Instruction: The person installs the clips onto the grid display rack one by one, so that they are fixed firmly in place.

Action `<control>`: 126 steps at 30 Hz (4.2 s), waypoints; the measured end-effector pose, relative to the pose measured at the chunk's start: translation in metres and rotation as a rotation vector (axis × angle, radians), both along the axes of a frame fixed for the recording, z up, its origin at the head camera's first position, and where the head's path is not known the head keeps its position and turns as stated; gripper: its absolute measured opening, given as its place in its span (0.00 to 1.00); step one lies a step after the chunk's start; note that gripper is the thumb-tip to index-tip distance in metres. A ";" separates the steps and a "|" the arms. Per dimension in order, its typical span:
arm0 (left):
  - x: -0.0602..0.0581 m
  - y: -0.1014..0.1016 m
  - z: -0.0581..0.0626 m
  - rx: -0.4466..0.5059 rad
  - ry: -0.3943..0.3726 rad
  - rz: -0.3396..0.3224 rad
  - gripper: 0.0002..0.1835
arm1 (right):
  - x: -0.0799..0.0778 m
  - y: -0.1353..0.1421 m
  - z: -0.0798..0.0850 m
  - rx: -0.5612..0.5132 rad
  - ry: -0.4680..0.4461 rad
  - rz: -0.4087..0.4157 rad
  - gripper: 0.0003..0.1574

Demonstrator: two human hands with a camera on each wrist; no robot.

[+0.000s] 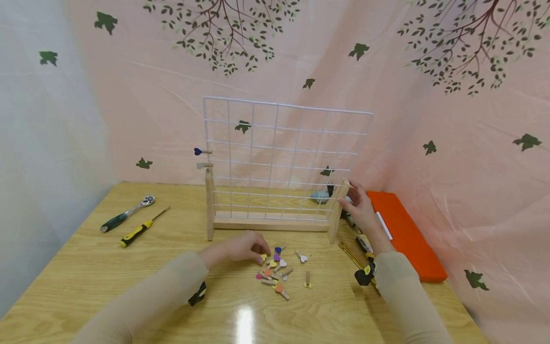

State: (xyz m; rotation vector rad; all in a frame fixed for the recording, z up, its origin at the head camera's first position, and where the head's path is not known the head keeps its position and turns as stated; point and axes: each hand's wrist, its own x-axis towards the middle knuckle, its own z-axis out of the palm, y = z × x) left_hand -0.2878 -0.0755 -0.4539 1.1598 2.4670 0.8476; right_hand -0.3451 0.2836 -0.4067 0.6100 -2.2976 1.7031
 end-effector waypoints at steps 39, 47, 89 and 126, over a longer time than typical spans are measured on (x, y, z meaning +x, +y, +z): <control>-0.011 -0.103 0.190 0.950 0.284 0.930 0.12 | 0.015 -0.010 0.020 0.007 -0.095 -0.001 0.38; -0.038 -0.119 0.202 1.065 0.238 1.129 0.13 | 0.001 0.000 0.003 0.003 -0.070 0.011 0.38; 0.030 -0.027 0.038 0.295 0.222 0.376 0.26 | 0.001 0.000 0.005 0.003 -0.035 0.022 0.39; 0.030 -0.033 0.042 0.276 0.224 0.164 0.05 | 0.000 0.001 0.006 0.021 -0.030 0.001 0.38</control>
